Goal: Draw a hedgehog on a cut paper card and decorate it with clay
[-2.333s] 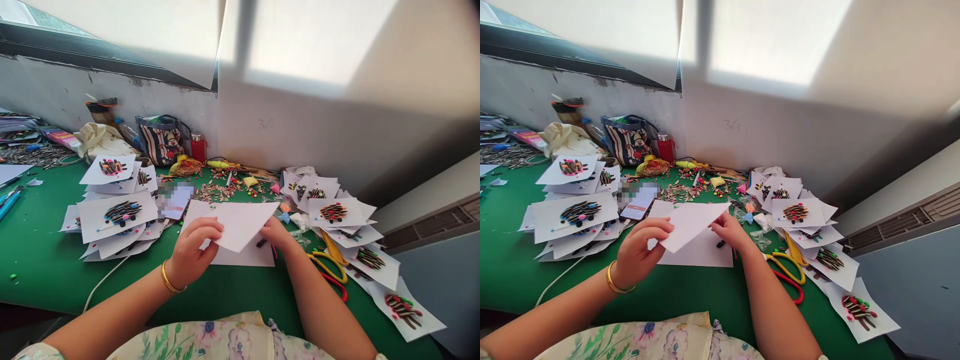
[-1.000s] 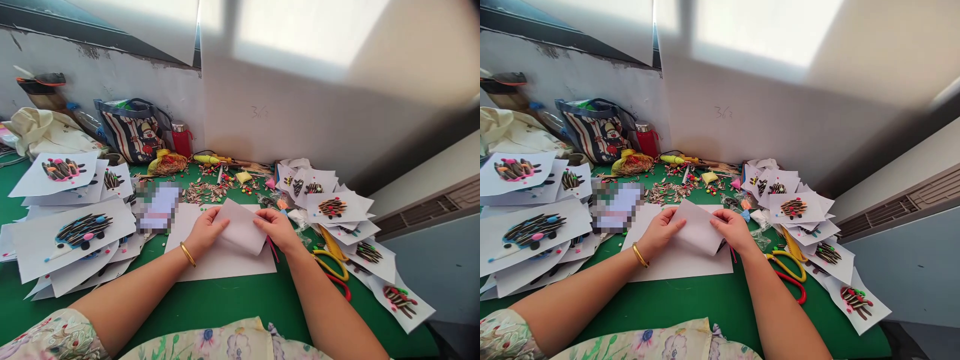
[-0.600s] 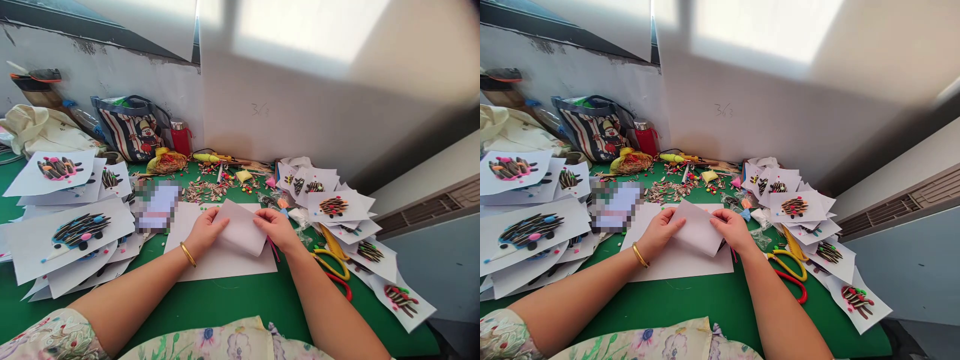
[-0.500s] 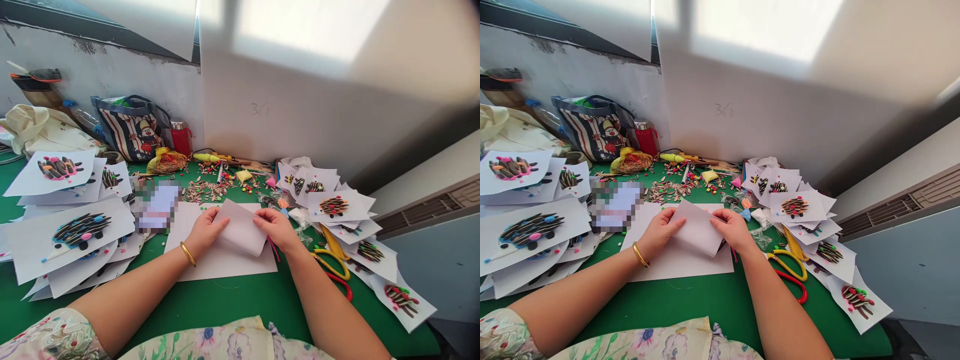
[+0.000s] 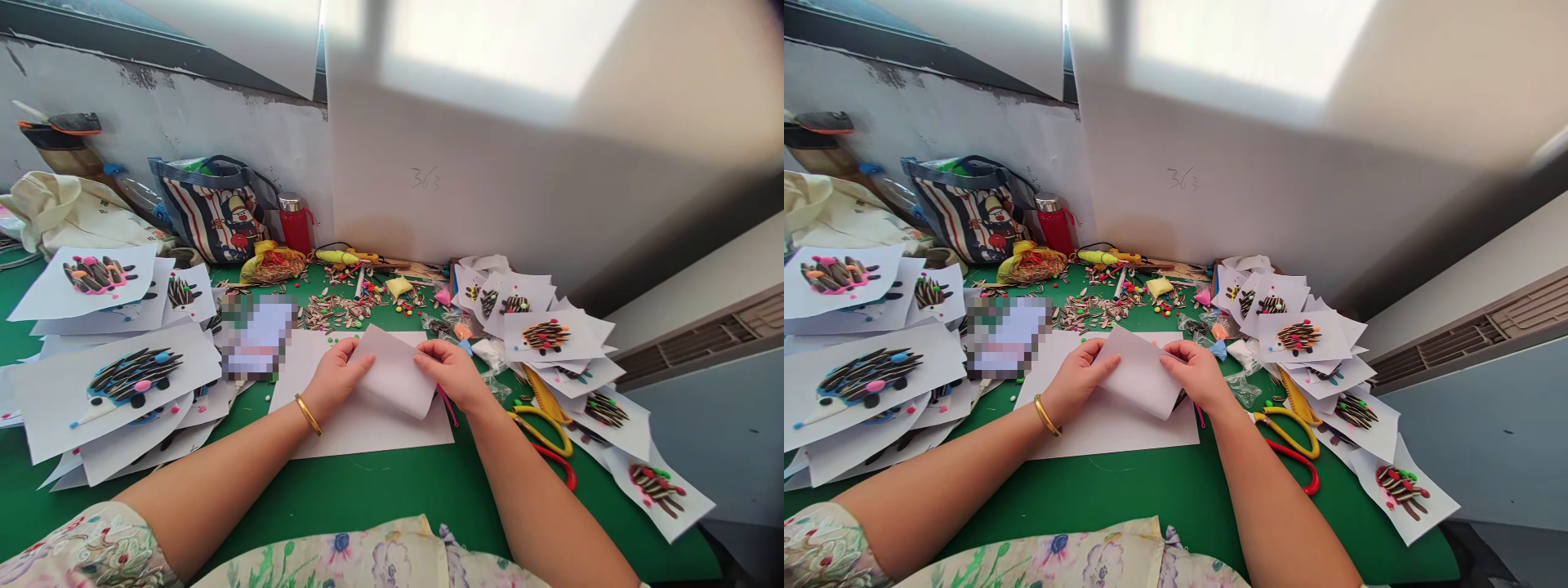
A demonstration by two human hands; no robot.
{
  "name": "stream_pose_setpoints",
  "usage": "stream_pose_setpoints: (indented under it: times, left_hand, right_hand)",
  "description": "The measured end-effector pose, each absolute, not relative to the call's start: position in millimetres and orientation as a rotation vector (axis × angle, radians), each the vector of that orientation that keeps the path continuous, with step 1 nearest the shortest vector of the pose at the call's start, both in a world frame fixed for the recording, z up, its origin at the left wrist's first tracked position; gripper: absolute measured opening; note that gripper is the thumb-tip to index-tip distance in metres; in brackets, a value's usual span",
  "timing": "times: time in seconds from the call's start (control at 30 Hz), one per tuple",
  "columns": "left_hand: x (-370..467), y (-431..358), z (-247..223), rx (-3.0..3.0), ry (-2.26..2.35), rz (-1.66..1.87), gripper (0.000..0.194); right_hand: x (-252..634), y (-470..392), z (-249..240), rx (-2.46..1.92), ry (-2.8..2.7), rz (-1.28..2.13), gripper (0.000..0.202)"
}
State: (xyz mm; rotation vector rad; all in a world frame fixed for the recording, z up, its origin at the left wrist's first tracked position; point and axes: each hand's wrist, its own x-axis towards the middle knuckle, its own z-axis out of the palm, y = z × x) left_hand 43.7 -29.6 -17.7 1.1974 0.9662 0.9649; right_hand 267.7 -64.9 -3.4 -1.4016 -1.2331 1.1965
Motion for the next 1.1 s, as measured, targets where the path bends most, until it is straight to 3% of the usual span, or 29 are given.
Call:
stream_pose_setpoints:
  times: [0.87, 1.1]
  left_hand:
    - [44.3, -31.0, -16.0, 1.189, 0.979, 0.972, 0.042]
    - [43.4, -30.7, -17.9, 1.28, 0.994, 0.953, 0.039]
  right_hand:
    - [266.8, -64.4, -4.8, -1.397, -1.225, 1.213, 0.031]
    - [268.3, -63.2, -6.5, -1.455, -1.407, 1.131, 0.016]
